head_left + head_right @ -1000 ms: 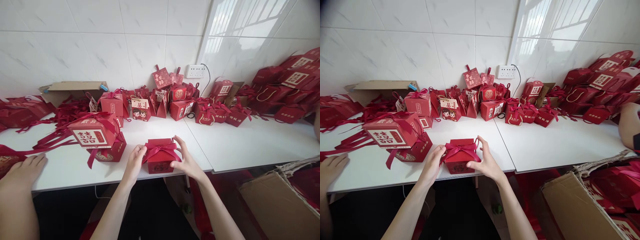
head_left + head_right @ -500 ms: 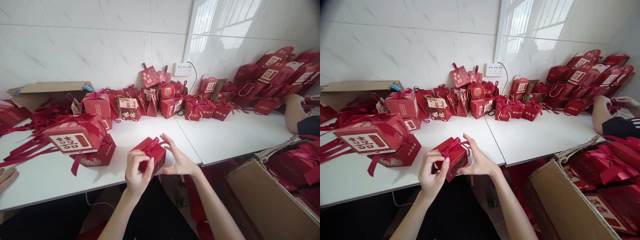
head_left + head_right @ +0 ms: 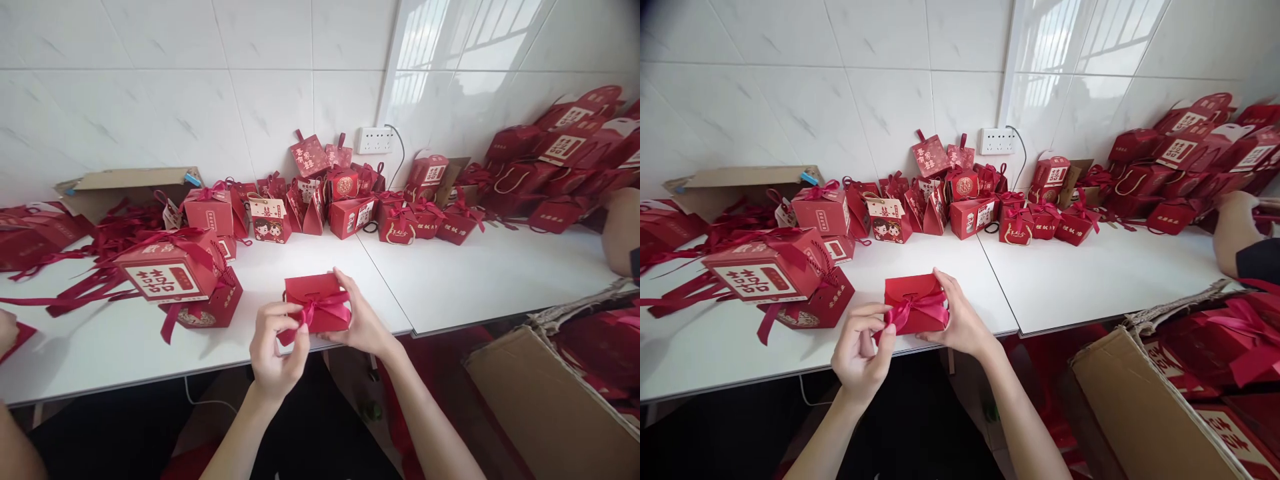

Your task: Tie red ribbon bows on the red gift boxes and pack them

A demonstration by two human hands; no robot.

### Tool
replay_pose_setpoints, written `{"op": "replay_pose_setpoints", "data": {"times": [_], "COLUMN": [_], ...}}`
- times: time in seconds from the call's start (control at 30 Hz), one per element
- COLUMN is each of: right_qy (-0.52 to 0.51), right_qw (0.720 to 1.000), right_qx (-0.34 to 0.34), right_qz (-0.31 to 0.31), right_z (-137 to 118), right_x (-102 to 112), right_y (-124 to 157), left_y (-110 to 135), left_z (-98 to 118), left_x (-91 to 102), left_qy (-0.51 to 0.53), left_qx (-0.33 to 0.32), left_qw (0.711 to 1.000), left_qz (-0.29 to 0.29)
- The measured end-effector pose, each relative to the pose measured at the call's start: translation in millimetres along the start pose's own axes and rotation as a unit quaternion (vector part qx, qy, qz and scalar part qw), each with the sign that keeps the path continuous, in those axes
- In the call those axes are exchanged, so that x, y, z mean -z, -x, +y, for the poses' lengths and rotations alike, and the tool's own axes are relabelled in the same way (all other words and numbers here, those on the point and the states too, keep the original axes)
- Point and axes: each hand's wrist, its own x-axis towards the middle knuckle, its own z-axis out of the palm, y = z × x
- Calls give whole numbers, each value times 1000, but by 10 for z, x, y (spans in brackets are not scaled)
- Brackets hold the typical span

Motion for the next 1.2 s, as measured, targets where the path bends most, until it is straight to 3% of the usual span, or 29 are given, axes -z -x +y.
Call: {"op": "replay_pose_setpoints", "data": {"times": [0.17,0.37,0.43,0.5,0.57,0.63,0.67,0.73,0.8,0.9,1.0,1.07,1.2], "right_qy": [66,107,106,113,126,116,89,-26,-191,-392,-480,-499,-486], "right_qw": [986,972,972,972,968,954,939,892,824,739,706,700,724], "right_qx": [78,104,103,96,66,0,-45,-140,-210,-260,-280,-286,-287], "right_qz": [129,180,180,181,206,278,329,429,489,482,439,423,396], "right_z": [-117,-231,-250,-260,-266,-279,-293,-343,-421,-552,-635,-654,-669], "right_x": [16,141,184,234,300,390,446,575,715,892,985,1009,1030], "right_y": [231,318,361,429,520,617,660,725,758,786,837,887,985], "left_y": [-71,-70,-59,-79,-130,-178,-188,-165,-91,35,100,115,146], "left_z": [194,323,325,282,183,42,-31,-158,-243,-312,-375,-421,-490], "left_x": [-47,-105,-139,-186,-253,-351,-416,-572,-737,-916,-965,-959,-963], "left_qy": [-14,9,31,44,45,29,13,-33,-80,-147,-195,-206,-199], "left_qx": [-169,-195,-152,-27,128,221,228,174,76,-21,-66,-86,-88], "left_qw": [985,980,988,999,990,974,968,953,923,858,815,813,828], "left_qz": [-31,-45,-20,18,24,-45,-105,-245,-368,-492,-542,-538,-517]}}
